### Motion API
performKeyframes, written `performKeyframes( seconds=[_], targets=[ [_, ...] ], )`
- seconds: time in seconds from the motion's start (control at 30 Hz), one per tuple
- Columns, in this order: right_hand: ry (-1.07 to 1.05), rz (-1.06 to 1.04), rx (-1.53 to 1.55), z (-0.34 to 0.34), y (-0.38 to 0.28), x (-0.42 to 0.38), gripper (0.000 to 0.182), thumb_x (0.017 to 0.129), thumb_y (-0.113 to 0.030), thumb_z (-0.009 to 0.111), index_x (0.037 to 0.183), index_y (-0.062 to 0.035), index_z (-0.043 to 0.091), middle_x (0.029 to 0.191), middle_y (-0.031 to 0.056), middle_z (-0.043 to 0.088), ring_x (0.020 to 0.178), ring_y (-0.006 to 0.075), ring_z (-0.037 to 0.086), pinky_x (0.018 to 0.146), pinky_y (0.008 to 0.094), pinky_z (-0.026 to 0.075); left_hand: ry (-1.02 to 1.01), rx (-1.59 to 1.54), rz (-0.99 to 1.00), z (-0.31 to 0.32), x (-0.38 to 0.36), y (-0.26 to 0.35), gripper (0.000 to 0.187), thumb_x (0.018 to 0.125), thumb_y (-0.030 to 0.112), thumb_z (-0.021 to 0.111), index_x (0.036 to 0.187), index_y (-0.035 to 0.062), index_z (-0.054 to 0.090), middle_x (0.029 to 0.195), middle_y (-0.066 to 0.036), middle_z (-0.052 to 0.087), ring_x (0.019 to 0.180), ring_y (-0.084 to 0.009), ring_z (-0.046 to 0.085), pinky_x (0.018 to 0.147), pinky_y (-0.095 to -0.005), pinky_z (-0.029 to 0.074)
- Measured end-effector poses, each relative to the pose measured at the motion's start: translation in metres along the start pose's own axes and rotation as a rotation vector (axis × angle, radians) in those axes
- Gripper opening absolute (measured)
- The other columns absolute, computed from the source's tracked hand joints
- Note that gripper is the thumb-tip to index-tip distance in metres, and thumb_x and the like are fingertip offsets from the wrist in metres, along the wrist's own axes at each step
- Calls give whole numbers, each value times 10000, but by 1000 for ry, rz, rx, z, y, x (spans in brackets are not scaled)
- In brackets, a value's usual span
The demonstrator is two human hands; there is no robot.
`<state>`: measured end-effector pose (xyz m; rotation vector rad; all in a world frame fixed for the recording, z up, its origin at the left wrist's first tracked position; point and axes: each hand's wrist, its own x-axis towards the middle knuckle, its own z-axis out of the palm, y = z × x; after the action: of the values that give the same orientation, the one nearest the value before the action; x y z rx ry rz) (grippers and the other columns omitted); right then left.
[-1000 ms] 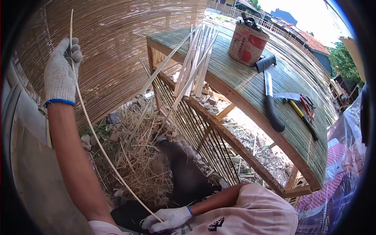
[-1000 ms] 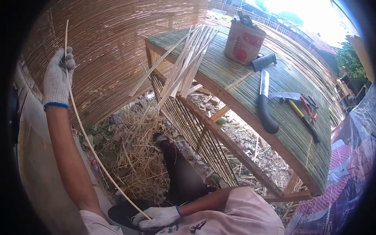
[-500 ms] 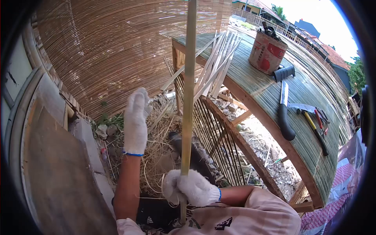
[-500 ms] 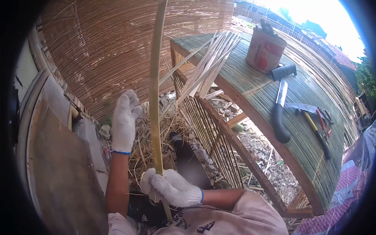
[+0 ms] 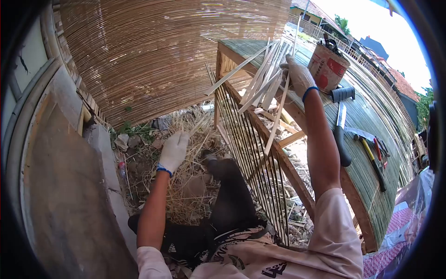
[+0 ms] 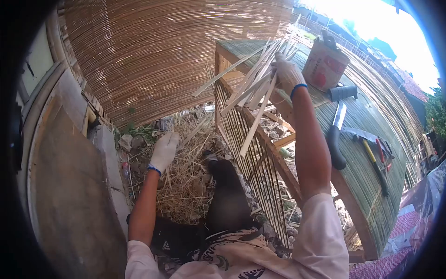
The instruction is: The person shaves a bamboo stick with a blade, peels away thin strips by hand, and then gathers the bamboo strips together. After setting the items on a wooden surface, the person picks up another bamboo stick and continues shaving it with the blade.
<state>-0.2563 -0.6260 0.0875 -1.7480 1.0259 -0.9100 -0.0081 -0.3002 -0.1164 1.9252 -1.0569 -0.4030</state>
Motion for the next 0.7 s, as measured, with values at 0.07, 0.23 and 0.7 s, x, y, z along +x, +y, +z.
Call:
performKeyframes(
  seconds=[0.07,0.23,0.7],
  targets=[
    [90,88,-238,-9,3,22,626,1090,-523,446,1164,60,659,801,106,686,688,228,688,624,365,558,52,158,-147,-24,-4,-60,483,1031,434,551,1162,-12,683,1089,-174,722,976,-372,670,923,-432,515],
    [273,-138,-857,-12,46,47,732,967,-587,585,1314,53,659,1221,304,712,1176,425,692,1016,479,525,158,729,-312,-51,-62,-143,775,891,591,648,1408,15,616,1315,-251,665,1235,-401,645,1094,-478,487],
    [109,-1012,-355,129,-64,-180,450,978,-282,725,1359,-57,646,1314,193,691,1196,317,686,1014,425,540,-403,250,-575,-7,-144,-234,700,960,534,534,1397,-7,614,1389,-276,634,1288,-424,608,1103,-478,469]
  ],
)
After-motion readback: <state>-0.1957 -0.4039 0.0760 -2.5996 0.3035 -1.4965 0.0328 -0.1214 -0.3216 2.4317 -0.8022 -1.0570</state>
